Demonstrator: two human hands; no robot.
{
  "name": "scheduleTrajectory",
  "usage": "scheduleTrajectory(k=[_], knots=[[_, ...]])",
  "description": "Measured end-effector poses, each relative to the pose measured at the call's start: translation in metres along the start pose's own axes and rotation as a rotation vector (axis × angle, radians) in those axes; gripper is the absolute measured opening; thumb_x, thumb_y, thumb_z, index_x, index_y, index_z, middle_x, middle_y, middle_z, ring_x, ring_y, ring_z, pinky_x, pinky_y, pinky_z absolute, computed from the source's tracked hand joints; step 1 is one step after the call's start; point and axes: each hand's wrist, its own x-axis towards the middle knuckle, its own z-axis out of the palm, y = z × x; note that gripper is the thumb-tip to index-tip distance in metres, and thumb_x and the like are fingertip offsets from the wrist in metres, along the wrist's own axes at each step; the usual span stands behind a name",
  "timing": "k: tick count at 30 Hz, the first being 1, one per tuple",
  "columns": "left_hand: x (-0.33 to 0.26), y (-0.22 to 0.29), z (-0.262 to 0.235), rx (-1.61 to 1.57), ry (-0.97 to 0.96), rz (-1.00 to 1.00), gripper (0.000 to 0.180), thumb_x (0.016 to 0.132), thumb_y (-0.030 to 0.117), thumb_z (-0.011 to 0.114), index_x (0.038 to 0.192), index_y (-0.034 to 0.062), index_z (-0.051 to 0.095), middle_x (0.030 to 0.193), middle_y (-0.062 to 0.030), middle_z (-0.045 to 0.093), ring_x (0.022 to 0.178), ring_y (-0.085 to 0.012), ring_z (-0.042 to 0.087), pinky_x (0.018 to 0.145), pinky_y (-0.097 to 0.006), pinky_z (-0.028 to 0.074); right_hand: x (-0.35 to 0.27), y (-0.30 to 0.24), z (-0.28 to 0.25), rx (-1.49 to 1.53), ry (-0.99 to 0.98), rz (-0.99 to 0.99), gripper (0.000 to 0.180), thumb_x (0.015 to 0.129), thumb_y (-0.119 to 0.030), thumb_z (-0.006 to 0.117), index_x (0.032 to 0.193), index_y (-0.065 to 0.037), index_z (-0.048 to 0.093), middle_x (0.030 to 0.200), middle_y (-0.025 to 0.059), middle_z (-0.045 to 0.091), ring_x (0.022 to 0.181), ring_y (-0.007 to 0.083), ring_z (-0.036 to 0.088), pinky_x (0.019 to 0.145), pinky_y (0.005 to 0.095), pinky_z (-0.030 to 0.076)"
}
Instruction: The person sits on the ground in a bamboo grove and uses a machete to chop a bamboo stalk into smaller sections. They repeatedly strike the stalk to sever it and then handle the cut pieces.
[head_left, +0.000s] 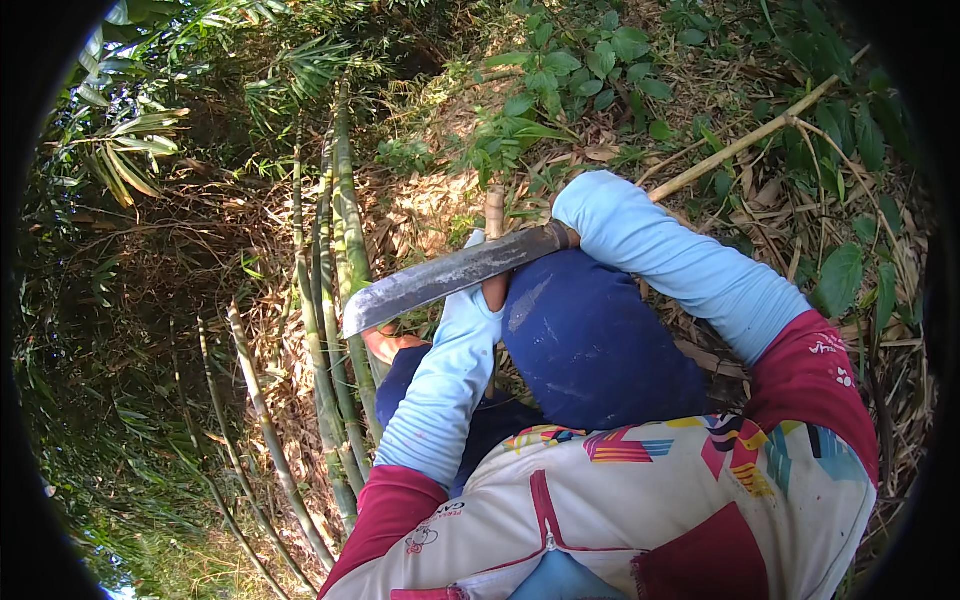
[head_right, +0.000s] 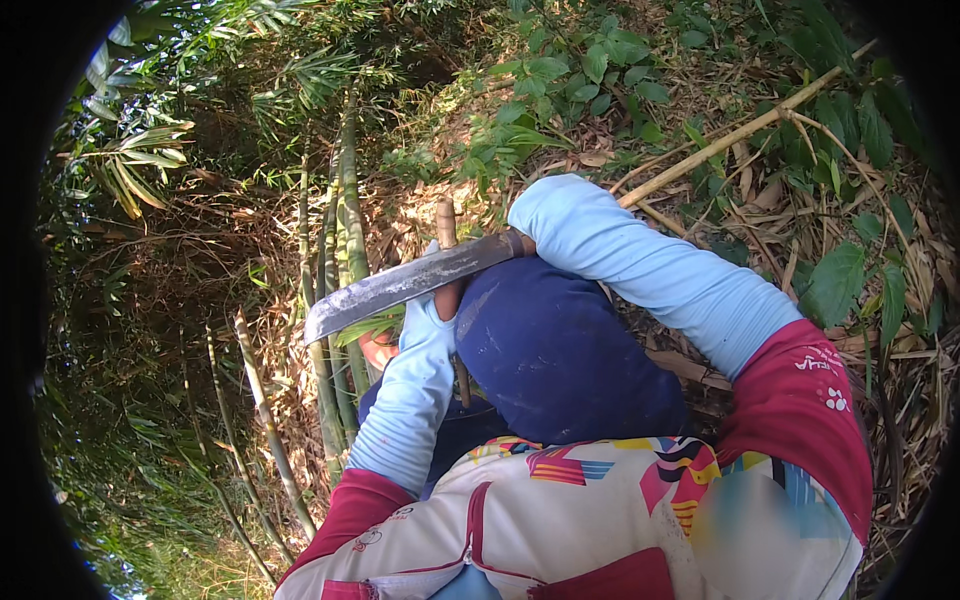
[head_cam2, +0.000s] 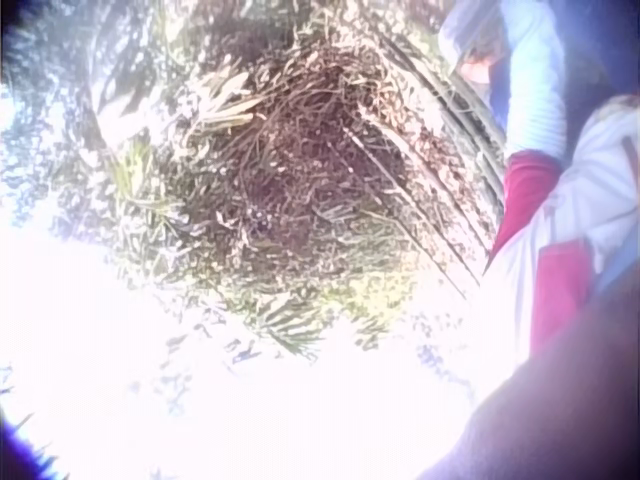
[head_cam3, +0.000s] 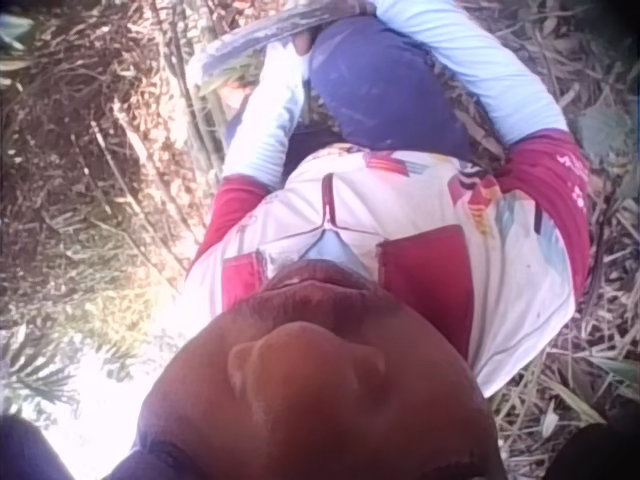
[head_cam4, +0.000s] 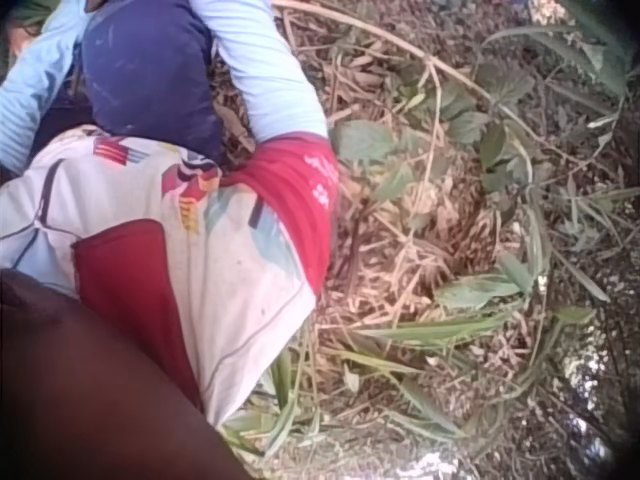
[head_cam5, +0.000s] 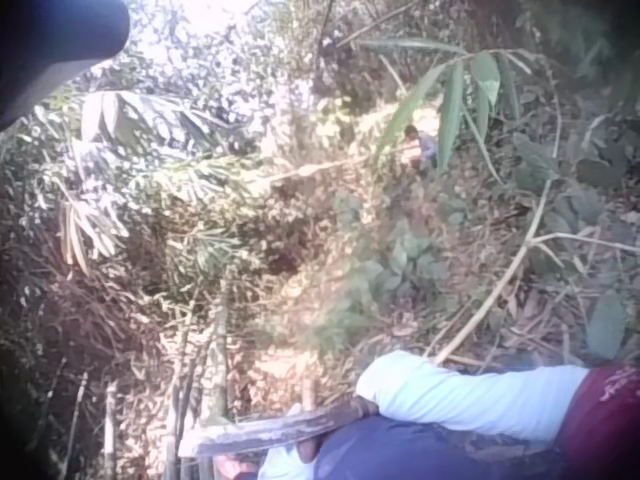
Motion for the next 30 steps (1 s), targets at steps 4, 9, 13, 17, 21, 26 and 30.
scheduleTrajectory(k=[4, 9, 13, 17, 21, 26, 30], knots=[[-0.010, 0.022, 0.004, 0.533, -0.137, 0.146, 0.024, 0.092, 0.021, 0.058, 0.108, 0.0030, 0.055, 0.093, -0.0134, 0.060, 0.090, -0.0240, 0.058, 0.078, -0.035, 0.046, -0.007, 0.003, 0.001, -0.042, 0.032, 0.035, 0.022, 0.065, -0.017, 0.071, 0.085, -0.010, 0.070, 0.088, 0.0161, 0.067, 0.086, 0.0345, 0.065, 0.071, 0.0364, 0.053], [-0.029, 0.064, 0.020, 0.666, -0.114, 0.043, 0.023, 0.090, 0.017, 0.059, 0.107, 0.0025, 0.055, 0.090, -0.0126, 0.059, 0.087, -0.0229, 0.058, 0.076, -0.035, 0.045, -0.014, 0.005, 0.001, 0.023, 0.079, 0.050, 0.020, 0.065, -0.013, 0.069, 0.085, -0.009, 0.070, 0.088, 0.0162, 0.066, 0.085, 0.0355, 0.064, 0.071, 0.0364, 0.053], [-0.049, 0.071, 0.020, 0.341, 0.012, -0.001, 0.021, 0.089, 0.018, 0.061, 0.103, 0.0030, 0.054, 0.085, -0.0110, 0.058, 0.080, -0.0215, 0.058, 0.069, -0.034, 0.045, -0.008, 0.003, 0.000, -0.013, 0.054, 0.028, 0.021, 0.067, -0.014, 0.069, 0.087, -0.008, 0.069, 0.090, 0.0164, 0.067, 0.087, 0.0354, 0.064, 0.073, 0.0361, 0.053], [-0.055, 0.078, 0.017, 0.011, -0.007, -0.154, 0.021, 0.091, 0.025, 0.059, 0.095, 0.0051, 0.054, 0.070, -0.0035, 0.053, 0.058, -0.0114, 0.047, 0.053, -0.026, 0.038, -0.008, 0.001, -0.001, 0.003, 0.016, 0.115, 0.020, 0.068, -0.015, 0.071, 0.087, -0.008, 0.069, 0.091, 0.0157, 0.067, 0.090, 0.0347, 0.064, 0.076, 0.0373, 0.053], [-0.050, 0.069, 0.018, 0.102, 0.102, -0.150, 0.032, 0.095, 0.038, 0.052, 0.085, 0.0078, 0.051, 0.062, 0.0004, 0.047, 0.048, -0.0090, 0.039, 0.044, -0.025, 0.031, -0.009, -0.002, -0.010, -0.007, -0.005, 0.108, 0.019, 0.068, -0.010, 0.071, 0.087, -0.009, 0.068, 0.091, 0.0160, 0.067, 0.090, 0.0349, 0.064, 0.077, 0.0393, 0.052], [-0.043, 0.076, 0.010, -0.276, -0.021, -0.388, 0.032, 0.097, 0.041, 0.049, 0.092, 0.0101, 0.051, 0.061, 0.0031, 0.040, 0.047, -0.0088, 0.034, 0.042, -0.025, 0.028, -0.014, 0.001, 0.001, 0.302, 0.162, -0.054, 0.020, 0.068, -0.008, 0.073, 0.086, -0.008, 0.065, 0.082, 0.0170, 0.064, 0.079, 0.0351, 0.062, 0.071, 0.0385, 0.049], [-0.035, 0.072, -0.001, -0.748, -0.281, -0.384, 0.030, 0.099, 0.038, 0.047, 0.102, 0.0098, 0.053, 0.063, 0.0039, 0.036, 0.049, -0.0081, 0.032, 0.042, -0.023, 0.028, 0.003, 0.021, 0.020, 0.510, 0.193, -0.158, 0.023, 0.070, -0.013, 0.076, 0.086, -0.006, 0.061, 0.074, 0.0123, 0.060, 0.069, 0.0263, 0.057, 0.066, 0.0353, 0.045]])
